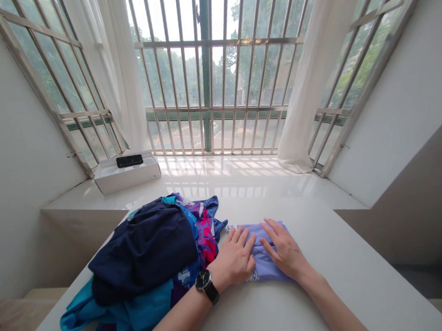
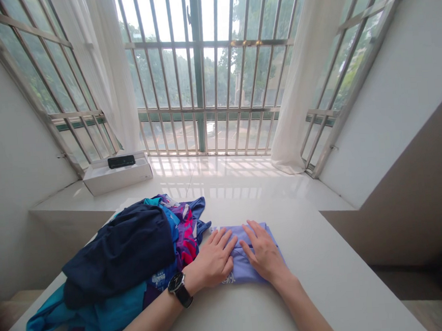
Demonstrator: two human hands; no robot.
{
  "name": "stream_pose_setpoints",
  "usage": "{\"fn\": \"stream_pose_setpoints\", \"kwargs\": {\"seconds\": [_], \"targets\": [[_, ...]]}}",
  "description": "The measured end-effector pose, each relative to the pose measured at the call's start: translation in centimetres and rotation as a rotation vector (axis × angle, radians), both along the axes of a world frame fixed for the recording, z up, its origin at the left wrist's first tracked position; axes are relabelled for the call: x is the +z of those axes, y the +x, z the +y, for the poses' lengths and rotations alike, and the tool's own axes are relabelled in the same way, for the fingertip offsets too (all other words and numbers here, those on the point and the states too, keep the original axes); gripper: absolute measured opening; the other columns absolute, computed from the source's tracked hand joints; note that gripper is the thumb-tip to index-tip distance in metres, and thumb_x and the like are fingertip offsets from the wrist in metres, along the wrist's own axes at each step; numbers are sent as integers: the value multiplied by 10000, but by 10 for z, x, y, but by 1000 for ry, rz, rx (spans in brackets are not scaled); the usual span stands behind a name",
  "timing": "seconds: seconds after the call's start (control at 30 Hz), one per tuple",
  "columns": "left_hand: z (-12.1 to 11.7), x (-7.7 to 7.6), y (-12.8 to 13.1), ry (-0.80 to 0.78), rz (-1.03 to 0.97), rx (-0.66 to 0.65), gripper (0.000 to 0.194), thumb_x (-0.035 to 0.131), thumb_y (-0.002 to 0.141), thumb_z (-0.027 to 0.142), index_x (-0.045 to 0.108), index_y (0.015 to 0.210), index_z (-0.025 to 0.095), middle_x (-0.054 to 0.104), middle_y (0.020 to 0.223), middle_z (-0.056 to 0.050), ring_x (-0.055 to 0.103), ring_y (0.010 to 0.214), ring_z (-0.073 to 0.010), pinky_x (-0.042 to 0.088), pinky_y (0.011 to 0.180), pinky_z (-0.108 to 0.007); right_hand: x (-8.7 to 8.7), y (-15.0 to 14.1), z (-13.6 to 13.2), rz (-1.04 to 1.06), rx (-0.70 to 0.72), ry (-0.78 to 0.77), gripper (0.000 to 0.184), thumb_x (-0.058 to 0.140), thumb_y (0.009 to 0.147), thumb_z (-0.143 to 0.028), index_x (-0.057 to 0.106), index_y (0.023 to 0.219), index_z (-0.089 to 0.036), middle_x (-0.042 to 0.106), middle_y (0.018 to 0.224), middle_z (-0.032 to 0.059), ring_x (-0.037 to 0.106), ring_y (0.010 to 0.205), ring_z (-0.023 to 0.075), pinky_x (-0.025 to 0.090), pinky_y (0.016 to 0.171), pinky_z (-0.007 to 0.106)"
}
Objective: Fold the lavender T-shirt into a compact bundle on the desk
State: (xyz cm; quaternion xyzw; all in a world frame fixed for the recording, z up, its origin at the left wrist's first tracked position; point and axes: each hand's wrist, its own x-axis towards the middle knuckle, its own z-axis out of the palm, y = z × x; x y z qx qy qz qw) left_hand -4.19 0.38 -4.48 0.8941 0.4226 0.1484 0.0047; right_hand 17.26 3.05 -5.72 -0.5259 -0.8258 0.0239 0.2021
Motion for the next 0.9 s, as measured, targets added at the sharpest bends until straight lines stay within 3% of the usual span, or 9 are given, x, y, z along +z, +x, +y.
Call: {"fn": "stream_pose_setpoints", "kwargs": {"seconds": [0.13, 0.33, 0.9], "targets": [[-1, 2, 0, -8, -12, -30, 543, 395, 984, 361, 390, 1485, 151, 405, 1544, -134, 321, 1445, -293, 210, 1210, -479, -6, -2, -1, -102, 18, -104, 652, 333, 988, -577, 452, 1477, -162, 381, 1563, 139, 307, 1459, 286, 275, 1192, 492], [-2, 1, 0, -4, -4, -1, 548, 387, 989, 398, 400, 1484, 164, 407, 1542, -128, 313, 1447, -311, 226, 1201, -480, -5, -3, -3, -187, -65, -208, 696, 286, 975, -642, 400, 1512, -214, 322, 1595, 119, 272, 1475, 285, 218, 1207, 485], [-6, 2, 0, -103, -27, 111, 597, 391, 981, 473, 365, 1517, 210, 272, 1605, -165, 216, 1482, -362, 234, 1185, -530, -9, -1, -9, -195, -303, -191, 814, 353, 909, -725, 356, 1534, -203, 281, 1608, 143, 221, 1480, 352, 207, 1192, 484]]}}
